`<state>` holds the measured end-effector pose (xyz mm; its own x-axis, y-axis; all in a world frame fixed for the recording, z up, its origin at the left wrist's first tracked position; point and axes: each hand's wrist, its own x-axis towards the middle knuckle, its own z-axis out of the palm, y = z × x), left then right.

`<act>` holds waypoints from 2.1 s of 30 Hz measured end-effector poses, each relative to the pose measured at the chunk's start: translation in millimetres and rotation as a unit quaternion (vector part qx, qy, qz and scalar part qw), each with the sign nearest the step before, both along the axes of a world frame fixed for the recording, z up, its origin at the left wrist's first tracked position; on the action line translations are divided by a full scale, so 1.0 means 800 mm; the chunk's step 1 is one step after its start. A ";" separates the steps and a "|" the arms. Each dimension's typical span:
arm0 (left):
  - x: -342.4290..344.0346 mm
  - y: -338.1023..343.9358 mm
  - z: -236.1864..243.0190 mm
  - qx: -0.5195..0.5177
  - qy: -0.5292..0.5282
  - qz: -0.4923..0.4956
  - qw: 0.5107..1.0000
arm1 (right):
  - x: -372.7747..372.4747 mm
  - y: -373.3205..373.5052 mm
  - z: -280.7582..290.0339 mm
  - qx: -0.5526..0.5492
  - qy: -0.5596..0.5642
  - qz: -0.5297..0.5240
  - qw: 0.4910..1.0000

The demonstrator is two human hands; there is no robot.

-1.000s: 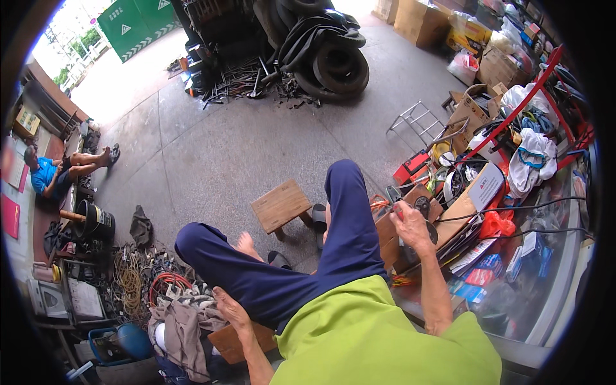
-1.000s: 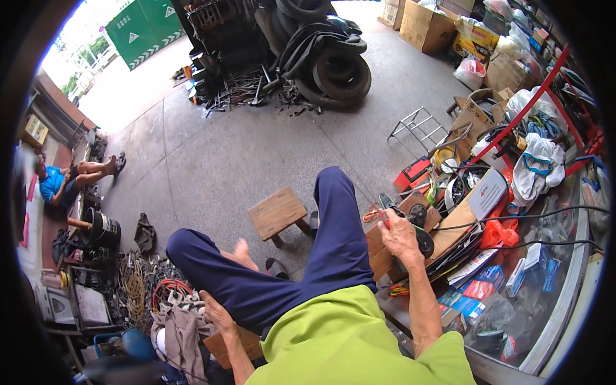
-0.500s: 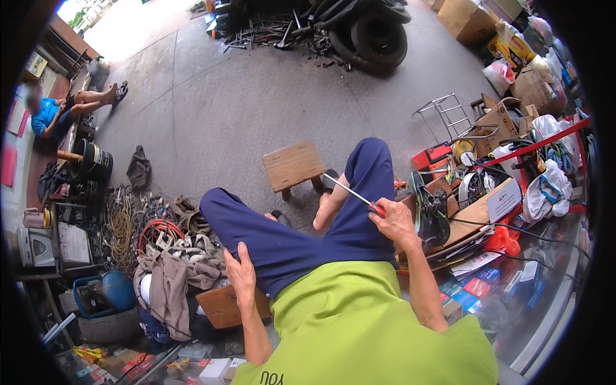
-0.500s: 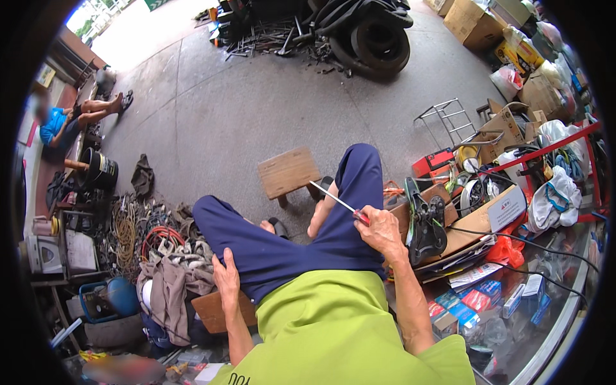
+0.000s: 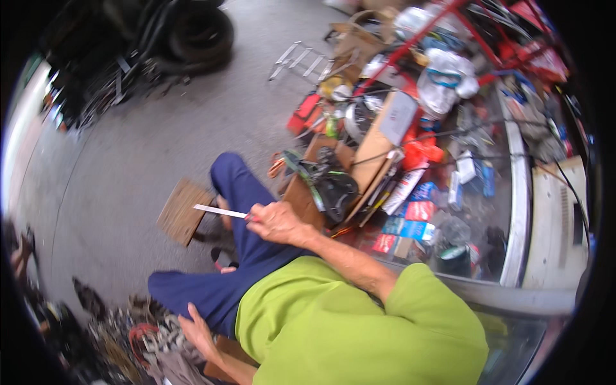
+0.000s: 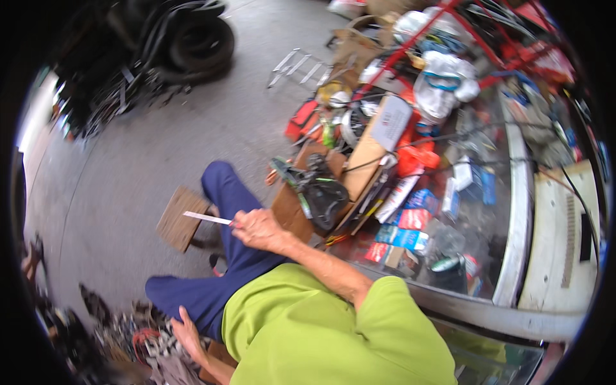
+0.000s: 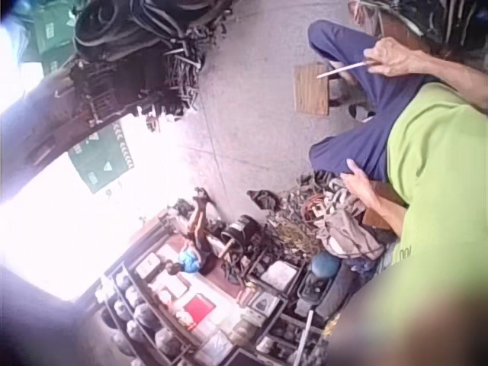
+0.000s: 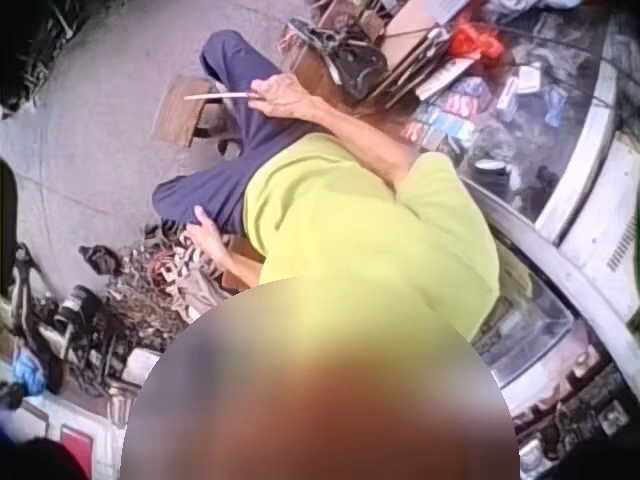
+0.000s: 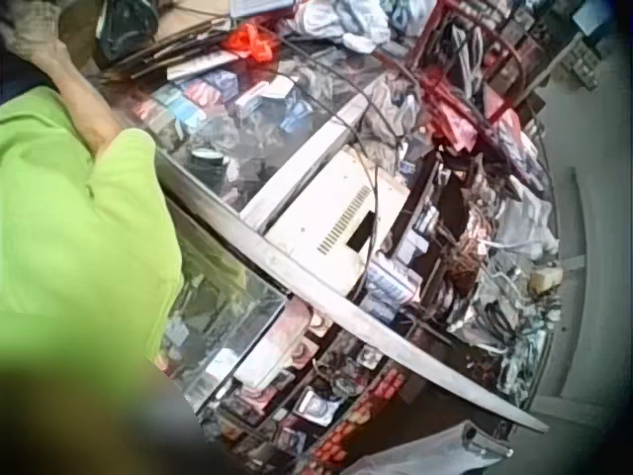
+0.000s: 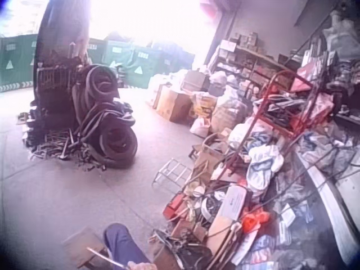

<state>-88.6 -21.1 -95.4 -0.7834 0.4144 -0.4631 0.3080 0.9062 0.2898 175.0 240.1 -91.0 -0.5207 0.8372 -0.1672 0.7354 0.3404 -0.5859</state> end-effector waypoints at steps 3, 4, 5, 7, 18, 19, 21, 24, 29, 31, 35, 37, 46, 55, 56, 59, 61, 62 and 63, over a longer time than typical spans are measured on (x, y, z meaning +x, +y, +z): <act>0.008 0.038 0.004 0.024 0.059 -0.113 0.992 | -0.002 -0.018 0.018 -0.036 0.101 -0.031 0.994; 0.018 0.057 0.009 0.109 -0.013 -0.114 0.987 | -0.009 -0.026 0.032 -0.072 0.121 -0.010 0.990; 0.026 0.081 0.016 0.190 -0.082 -0.118 0.971 | -0.016 -0.033 0.043 -0.106 0.149 0.009 0.983; 0.067 0.125 0.023 0.350 -0.292 -0.003 0.890 | -0.027 -0.056 0.048 -0.103 0.168 0.046 0.979; 0.059 0.163 -0.016 0.384 -0.640 0.260 0.612 | 0.049 -0.011 0.066 0.081 0.012 -0.131 0.988; 0.048 0.157 -0.015 0.372 -0.640 0.263 0.618 | 0.064 0.006 0.068 0.082 -0.082 -0.138 0.984; 0.039 0.144 -0.008 0.363 -0.594 0.305 0.650 | 0.086 0.021 0.036 0.139 -0.142 -0.177 0.964; 0.012 0.111 -0.016 0.350 -0.551 0.334 0.680 | 0.093 0.030 -0.011 0.135 -0.207 -0.218 0.944; 0.020 0.095 0.009 0.335 -0.485 0.357 0.725 | 0.060 0.025 0.044 0.164 -0.080 -0.183 0.966; 0.035 0.102 0.000 0.308 -0.485 0.374 0.728 | 0.036 0.033 0.041 0.143 0.027 -0.176 0.974; 0.072 0.165 0.021 0.236 -0.523 0.388 0.721 | -0.013 0.055 0.000 0.079 -0.015 -0.123 0.989; 0.076 0.201 0.024 0.207 -0.521 0.363 0.744 | -0.034 0.075 -0.014 -0.005 -0.086 -0.115 0.990; 0.061 0.354 0.007 0.165 -0.553 0.382 0.722 | -0.078 0.144 -0.003 0.004 -0.187 -0.144 0.972; 0.014 0.375 0.121 0.118 -0.576 0.325 0.741 | -0.067 0.180 0.070 -0.159 -0.251 -0.165 0.940; 0.028 0.401 0.170 0.135 -0.565 0.358 0.731 | -0.057 0.183 0.081 -0.178 -0.255 -0.145 0.939; 0.025 0.506 0.344 0.150 -0.561 0.313 0.751 | -0.071 0.232 0.169 -0.345 -0.199 -0.107 0.911; 0.023 0.535 0.378 0.168 -0.585 0.261 0.749 | -0.087 0.269 0.212 -0.437 0.067 -0.085 0.893; 0.018 0.544 0.385 0.160 -0.605 0.209 0.751 | -0.103 0.275 0.241 -0.483 0.186 -0.122 0.847; 0.014 0.549 0.393 0.160 -0.620 0.159 0.751 | -0.120 0.284 0.273 -0.520 0.303 -0.144 0.786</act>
<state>-77.7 418.1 218.8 0.0858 0.5427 -0.8355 -0.5963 0.6998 0.3933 79.1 467.2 127.1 -0.5815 0.5102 -0.6337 0.1736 -0.6832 -0.7093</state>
